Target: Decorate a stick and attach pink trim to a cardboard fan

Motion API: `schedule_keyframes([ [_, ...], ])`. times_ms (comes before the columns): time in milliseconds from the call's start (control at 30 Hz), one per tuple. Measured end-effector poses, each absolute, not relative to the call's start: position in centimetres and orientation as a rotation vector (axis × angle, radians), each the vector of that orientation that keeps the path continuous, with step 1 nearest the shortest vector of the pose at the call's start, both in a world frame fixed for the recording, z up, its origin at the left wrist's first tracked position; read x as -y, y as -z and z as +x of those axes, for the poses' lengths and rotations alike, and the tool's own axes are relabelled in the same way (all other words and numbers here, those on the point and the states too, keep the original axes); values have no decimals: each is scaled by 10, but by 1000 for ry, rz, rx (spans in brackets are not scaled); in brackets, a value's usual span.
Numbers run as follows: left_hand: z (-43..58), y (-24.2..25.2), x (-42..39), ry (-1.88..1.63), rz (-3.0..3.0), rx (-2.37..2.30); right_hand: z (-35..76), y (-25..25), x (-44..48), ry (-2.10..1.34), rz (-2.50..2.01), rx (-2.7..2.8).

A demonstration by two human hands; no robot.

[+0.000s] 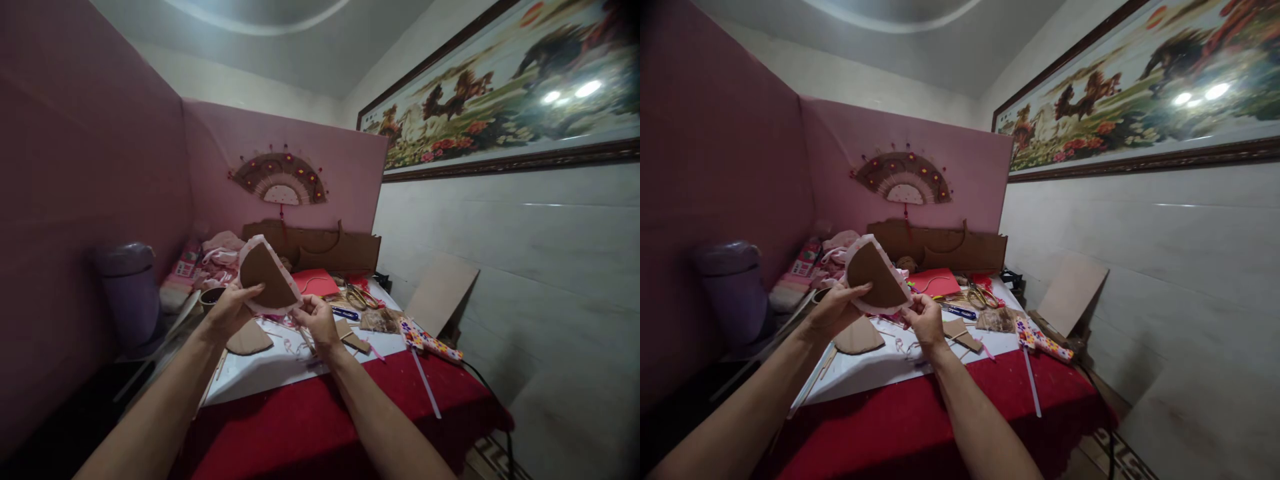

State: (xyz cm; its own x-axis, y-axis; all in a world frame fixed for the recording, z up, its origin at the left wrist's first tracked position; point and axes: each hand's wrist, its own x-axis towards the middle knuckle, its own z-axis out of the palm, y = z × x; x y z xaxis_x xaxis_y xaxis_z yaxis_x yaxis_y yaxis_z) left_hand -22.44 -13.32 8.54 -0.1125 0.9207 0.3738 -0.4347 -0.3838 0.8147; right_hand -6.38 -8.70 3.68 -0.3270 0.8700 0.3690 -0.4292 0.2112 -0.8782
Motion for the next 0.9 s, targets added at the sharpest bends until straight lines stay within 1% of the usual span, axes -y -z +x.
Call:
schedule_keyframes([
  [533, -224, -81, 129, -1673, 1135, -591, -62, -36, 86, -1533, -463, 1204],
  [667, -230, -83, 133, -1673, 1134, -614, -61, -36, 83, -1446, -635, 1225],
  [767, -232, -83, 136, -1610, 1158, -637, -62, -35, 82, -1383, -607, 1362],
  [900, -227, -82, 137, -1490, 1172, -675, -65, -32, 83, -1126, -617, 1504],
])
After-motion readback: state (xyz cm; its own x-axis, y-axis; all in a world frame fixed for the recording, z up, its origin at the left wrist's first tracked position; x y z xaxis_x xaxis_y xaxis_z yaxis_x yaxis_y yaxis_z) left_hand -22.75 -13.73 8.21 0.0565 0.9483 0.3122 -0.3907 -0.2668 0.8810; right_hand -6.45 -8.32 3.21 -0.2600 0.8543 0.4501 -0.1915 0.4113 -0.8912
